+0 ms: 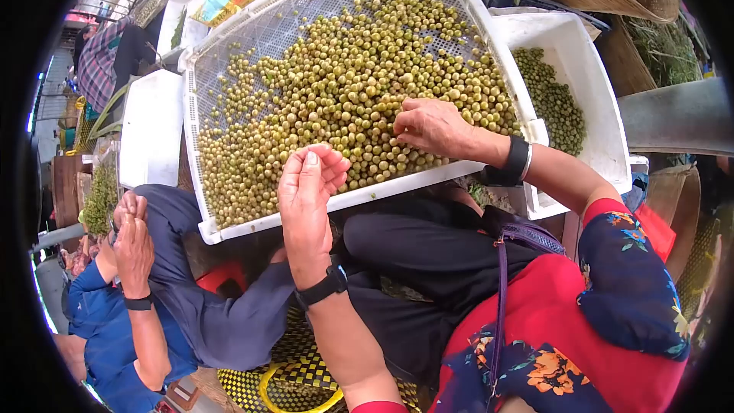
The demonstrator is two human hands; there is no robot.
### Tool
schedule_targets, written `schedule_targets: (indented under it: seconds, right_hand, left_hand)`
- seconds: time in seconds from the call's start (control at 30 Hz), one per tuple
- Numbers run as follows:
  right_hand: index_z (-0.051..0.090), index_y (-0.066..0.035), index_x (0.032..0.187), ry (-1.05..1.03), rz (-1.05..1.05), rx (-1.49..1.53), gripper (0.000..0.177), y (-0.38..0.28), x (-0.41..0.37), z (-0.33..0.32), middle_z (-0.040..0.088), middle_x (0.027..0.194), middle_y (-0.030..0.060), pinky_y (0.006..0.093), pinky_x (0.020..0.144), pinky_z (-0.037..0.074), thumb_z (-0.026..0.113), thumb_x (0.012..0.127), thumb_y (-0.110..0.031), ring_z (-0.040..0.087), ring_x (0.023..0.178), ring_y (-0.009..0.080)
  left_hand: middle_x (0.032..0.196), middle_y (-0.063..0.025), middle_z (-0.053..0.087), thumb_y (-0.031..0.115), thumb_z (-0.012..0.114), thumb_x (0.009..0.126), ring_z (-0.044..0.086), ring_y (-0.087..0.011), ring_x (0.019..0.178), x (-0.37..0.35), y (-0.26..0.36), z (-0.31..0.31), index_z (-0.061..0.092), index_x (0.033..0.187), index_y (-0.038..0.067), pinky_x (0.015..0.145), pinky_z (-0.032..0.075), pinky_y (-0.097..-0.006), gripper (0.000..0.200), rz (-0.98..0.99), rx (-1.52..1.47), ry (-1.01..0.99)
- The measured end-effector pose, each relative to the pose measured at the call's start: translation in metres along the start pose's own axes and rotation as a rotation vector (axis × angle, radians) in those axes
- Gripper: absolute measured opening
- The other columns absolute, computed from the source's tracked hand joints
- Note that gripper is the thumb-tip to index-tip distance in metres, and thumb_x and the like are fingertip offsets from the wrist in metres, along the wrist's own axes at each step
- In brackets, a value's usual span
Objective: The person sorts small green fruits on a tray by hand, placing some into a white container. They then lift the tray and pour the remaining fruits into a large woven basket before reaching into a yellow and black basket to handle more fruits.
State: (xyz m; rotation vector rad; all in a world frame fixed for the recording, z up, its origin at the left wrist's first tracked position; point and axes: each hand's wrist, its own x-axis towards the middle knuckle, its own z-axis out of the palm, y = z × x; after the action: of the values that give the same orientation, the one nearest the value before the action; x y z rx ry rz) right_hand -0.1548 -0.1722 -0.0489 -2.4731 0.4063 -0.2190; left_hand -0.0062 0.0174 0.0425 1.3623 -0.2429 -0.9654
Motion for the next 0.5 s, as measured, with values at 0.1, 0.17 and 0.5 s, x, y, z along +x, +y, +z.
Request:
schedule_targets:
  seconds: [0.1,0.17,0.5]
  right_hand:
    - [0.064,-0.011,0.085,-0.009,0.003,-0.011,0.009,-0.004,0.007,0.001,0.058,0.081,0.0066,0.0410,0.070,0.049,0.067,0.080,-0.019,0.061,0.081,0.0292]
    - [0.062,-0.010,0.083,-0.030,-0.011,-0.022,0.007,-0.004,0.010,0.003,0.059,0.080,0.0076,0.0417,0.069,0.048,0.065,0.080,-0.016,0.061,0.080,0.0295]
    - [0.046,-0.002,0.080,0.064,-0.044,0.008,0.007,-0.007,0.014,-0.007,0.050,0.070,0.0162,0.0468,0.062,0.043,0.049,0.080,-0.009,0.054,0.068,0.0394]
  left_hand:
    - [0.093,-0.0036,0.065,0.020,0.048,0.102,0.063,-0.0113,0.085,0.004,-0.001,0.001,0.060,0.105,0.004,0.078,0.051,-0.0253,0.020,-0.014,0.002,-0.001]
    - [0.096,-0.0056,0.065,0.022,0.050,0.101,0.065,-0.0149,0.087,0.008,-0.003,0.001,0.059,0.107,0.004,0.080,0.052,-0.0283,0.021,-0.004,0.040,-0.034]
    - [0.091,-0.0012,0.065,0.021,0.048,0.102,0.061,-0.0073,0.080,0.015,-0.019,0.006,0.062,0.103,0.005,0.069,0.048,-0.0221,0.021,0.060,0.261,-0.055]
